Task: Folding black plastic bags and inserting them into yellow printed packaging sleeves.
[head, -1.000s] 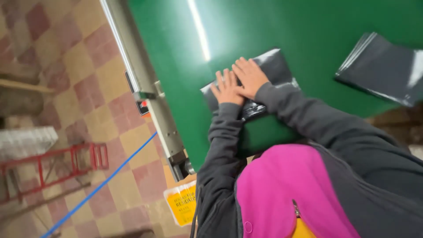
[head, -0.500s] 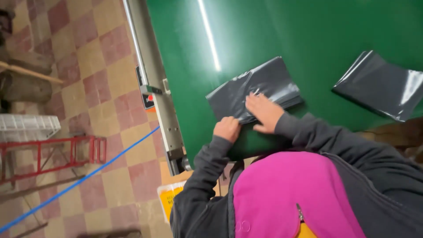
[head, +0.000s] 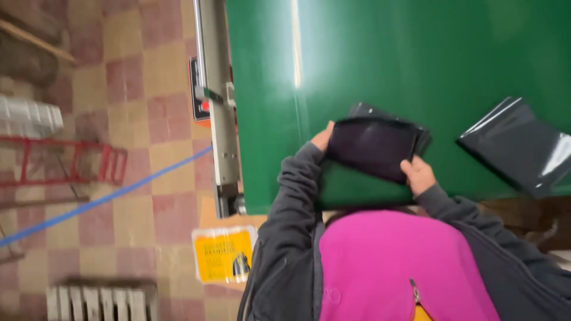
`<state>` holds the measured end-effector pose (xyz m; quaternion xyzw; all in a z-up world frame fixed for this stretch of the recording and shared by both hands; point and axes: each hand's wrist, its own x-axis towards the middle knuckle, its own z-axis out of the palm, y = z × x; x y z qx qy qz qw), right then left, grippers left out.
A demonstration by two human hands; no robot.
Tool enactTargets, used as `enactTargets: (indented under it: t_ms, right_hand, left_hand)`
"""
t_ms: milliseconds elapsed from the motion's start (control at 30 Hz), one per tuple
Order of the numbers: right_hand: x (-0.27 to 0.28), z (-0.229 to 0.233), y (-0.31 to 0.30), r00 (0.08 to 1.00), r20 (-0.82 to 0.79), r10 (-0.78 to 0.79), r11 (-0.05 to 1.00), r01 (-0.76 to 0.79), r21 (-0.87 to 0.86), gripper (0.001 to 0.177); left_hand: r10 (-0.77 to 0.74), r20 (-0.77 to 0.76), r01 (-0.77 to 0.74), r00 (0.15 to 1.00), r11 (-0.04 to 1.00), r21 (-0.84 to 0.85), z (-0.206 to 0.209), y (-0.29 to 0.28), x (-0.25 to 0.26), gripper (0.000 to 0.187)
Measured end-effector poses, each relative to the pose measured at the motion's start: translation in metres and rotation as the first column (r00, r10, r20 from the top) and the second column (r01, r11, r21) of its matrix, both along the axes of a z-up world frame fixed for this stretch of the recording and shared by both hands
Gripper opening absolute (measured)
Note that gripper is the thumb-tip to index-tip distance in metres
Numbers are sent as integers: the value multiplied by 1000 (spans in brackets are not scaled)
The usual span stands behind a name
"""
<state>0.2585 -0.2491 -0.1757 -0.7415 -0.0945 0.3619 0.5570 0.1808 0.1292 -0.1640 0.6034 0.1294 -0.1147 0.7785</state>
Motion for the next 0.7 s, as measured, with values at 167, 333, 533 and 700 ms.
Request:
enactTargets:
  t_ms: [167,333,533,700]
  right_hand:
    - [4,51,4,944,-304,-130,973,180,143,22]
    - [21,70,-1,868,-490,-83,935,238,262,10]
    - [24,241,53,486,856,177,977,15,-211,49]
    - [63,248,114,77,918,388,906,-212,-365,66]
  left_hand:
    - [156,139,-199,978,899,390,103,-30,-22,56]
    - [273,-41,-69,961,381,922,127,-62,10,48]
    - [287,194,-229,938,93,969,158,-71,34,50]
    - [288,533,-606,795,351,714,185,-91,2,27]
